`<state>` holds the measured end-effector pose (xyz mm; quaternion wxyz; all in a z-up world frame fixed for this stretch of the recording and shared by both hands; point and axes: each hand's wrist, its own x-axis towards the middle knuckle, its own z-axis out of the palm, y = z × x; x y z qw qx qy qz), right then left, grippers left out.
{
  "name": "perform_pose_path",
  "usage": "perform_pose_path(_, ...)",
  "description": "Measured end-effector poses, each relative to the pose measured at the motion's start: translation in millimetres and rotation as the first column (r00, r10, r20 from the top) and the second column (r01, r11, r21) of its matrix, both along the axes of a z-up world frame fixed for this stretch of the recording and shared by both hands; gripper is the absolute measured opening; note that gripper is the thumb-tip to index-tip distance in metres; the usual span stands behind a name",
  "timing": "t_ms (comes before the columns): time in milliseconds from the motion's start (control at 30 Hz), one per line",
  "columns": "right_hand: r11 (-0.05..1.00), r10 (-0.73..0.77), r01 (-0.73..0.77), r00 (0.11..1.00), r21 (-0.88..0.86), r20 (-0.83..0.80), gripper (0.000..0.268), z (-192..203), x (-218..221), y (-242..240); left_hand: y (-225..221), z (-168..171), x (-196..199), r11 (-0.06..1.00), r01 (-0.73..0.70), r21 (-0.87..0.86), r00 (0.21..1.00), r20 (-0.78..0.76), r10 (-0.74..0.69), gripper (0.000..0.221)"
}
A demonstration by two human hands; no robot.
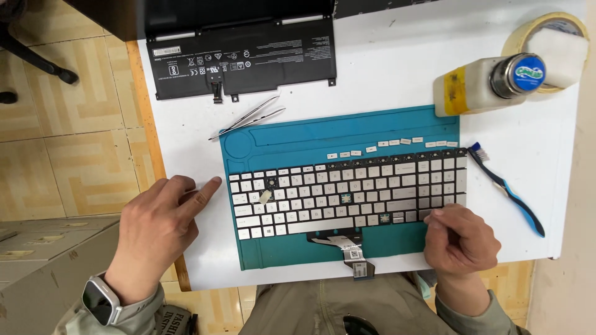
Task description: Cleaning and inspecting a laptop keyboard using a toothbrush and a small cloth on a repair bench
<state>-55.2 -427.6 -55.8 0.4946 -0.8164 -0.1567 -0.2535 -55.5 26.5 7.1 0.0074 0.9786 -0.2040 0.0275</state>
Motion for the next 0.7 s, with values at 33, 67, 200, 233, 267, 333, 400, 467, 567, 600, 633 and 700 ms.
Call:
perform_pose_path(33,1.0,-0.002,0.002,1.0,0.001,0.003,0.003,1.7,0.4,0.4,-7.3,3.6,2.1,1.0,0.002,0.001,1.0,0.003,-0.002,0.09)
perform_pose_path(67,1.0,0.003,-0.003,1.0,-0.015,0.011,0.004,3.3,0.8,1.0,-14.3,7.4,3.3,0.999,-0.016,-0.05,1.0,0.025,0.018,0.089)
perform_pose_path(200,0.999,0.031,-0.031,0.999,-0.039,0.009,0.007,9.7,3.3,2.3,-59.0,17.6,20.0,0.972,0.025,-0.235,0.999,-0.031,-0.033,0.08)
perform_pose_path(233,0.999,0.031,-0.031,0.999,-0.034,0.01,0.007,8.5,2.1,0.9,-70.8,14.6,24.4,0.973,0.025,-0.231,0.999,-0.031,-0.033,0.08)
perform_pose_path(267,0.999,0.025,-0.024,1.0,-0.04,0.014,0.007,7.2,1.3,-0.6,-82.8,11.1,29.8,0.92,0.055,-0.388,0.994,-0.063,-0.086,0.08)
perform_pose_path(333,0.999,0.017,-0.016,1.0,-0.044,0.018,0.008,5.9,1.4,-2.3,-103.2,8.0,43.7,0.842,0.077,-0.534,0.986,-0.087,-0.146,0.079)
perform_pose_path(400,0.999,0.019,-0.018,0.999,-0.026,0.032,0.004,5.8,3.2,-2.6,-120.0,8.9,59.8,0.72,-0.021,-0.694,0.98,-0.157,-0.123,0.048)
perform_pose_path(467,0.999,0.021,-0.021,0.999,-0.028,0.026,0.005,7.8,3.1,-3.5,-128.7,5.1,70.1,0.688,-0.052,-0.724,0.977,-0.181,-0.117,0.037)
perform_pose_path(567,0.999,0.023,-0.022,1.0,-0.05,0.016,0.005,10.7,3.8,-2.8,-142.3,-0.1,80.8,0.734,-0.045,-0.678,0.976,-0.187,-0.113,0.028)
perform_pose_path(600,0.997,0.025,-0.024,1.0,-0.071,0.009,0.005,11.7,3.7,-2.8,-147.3,-2.3,82.7,0.802,-0.011,-0.598,0.979,-0.17,-0.114,0.03)
perform_pose_path(633,0.997,0.026,-0.025,1.0,-0.069,0.007,0.005,11.7,4.4,-2.0,-149.6,-6.8,83.7,0.803,-0.013,-0.596,0.979,-0.173,-0.113,0.03)
perform_pose_path(700,0.998,0.019,-0.018,1.0,-0.057,0.021,0.008,11.9,4.8,-0.6,-154.6,-16.0,86.3,0.861,-0.028,-0.508,0.96,-0.254,-0.119,0.035)
